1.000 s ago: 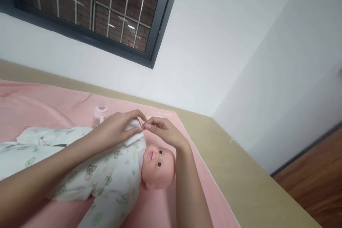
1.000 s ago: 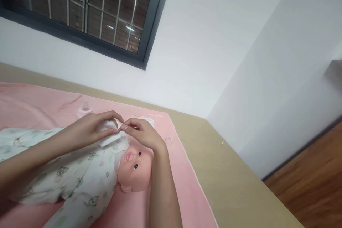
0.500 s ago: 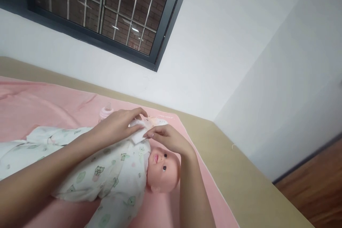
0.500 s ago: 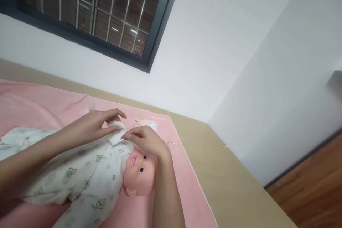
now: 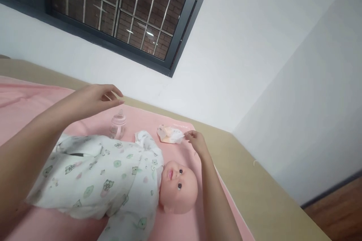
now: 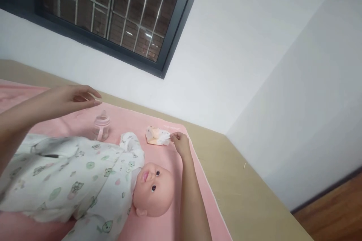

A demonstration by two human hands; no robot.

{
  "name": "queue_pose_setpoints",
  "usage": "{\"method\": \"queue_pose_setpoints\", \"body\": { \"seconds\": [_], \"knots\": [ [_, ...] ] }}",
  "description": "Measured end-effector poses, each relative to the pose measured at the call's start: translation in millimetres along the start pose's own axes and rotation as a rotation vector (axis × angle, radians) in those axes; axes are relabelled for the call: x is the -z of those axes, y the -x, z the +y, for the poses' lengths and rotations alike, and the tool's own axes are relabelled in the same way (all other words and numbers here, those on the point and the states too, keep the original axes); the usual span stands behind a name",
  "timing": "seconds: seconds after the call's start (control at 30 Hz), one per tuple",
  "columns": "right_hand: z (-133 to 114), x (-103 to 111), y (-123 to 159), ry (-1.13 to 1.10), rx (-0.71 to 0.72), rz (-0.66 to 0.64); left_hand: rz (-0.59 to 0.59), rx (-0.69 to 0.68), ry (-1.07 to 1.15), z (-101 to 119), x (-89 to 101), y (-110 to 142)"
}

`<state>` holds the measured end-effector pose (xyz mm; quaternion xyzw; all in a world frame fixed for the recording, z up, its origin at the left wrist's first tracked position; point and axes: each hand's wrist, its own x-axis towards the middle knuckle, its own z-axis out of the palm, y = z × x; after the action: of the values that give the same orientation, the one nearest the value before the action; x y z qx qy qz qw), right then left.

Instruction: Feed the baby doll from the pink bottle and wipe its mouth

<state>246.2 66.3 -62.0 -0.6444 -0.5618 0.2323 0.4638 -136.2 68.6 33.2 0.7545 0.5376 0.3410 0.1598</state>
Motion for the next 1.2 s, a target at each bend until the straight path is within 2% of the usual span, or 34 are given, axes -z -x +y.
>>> {"method": "queue_pose_setpoints", "body": {
  "seconds": [0.07,0.17,0.33,0.43,0.63,0.7,0.77,0.87,0.97,1.07,1.2],
  "knots": [
    [-1.8,-8.2,-11.6,-0.110,0.041,-0.031,0.000,0.006,-0.014,-5.9,-0.1,-3.4],
    [-5.1,-20.5,-26.4,-0.283,0.026,-0.161,0.000,0.025,-0.042,-11.7,-3.7,-7.9],
    [1.3,-37.4,-36.2,-0.405,-0.207,-0.385,-0.025,0.030,-0.062,-14.3,-7.7,-11.2],
    [8.7,-41.6,-34.5,-0.467,-0.284,-0.415,-0.046,0.018,-0.084,-16.7,-9.0,-13.0],
    [17.0,-36.8,-21.7,-0.505,-0.286,-0.474,-0.099,0.076,-0.079,-33.0,-14.6,-24.8],
    [16.8,-32.8,-16.5,-0.466,-0.230,-0.432,-0.128,0.084,-0.097,-42.1,-18.2,-30.1],
    [16.7,-27.7,-10.7,-0.403,-0.132,-0.332,-0.142,0.094,-0.125,-52.9,-23.7,-35.0],
    [22.7,-18.2,0.6,-0.211,0.035,-0.094,-0.152,0.093,-0.159,-69.8,-34.7,-39.9],
    [40.2,-8.2,15.6,0.122,0.167,0.163,-0.159,0.075,-0.182,-84.0,-46.4,-41.5],
    [63.8,-2.4,30.9,0.403,0.202,0.307,-0.156,0.031,-0.178,-95.2,-57.3,-41.2],
    [87.0,-4.4,43.0,0.602,0.148,0.351,-0.113,-0.031,-0.104,-106.1,-72.9,-39.1]
  ]
}}
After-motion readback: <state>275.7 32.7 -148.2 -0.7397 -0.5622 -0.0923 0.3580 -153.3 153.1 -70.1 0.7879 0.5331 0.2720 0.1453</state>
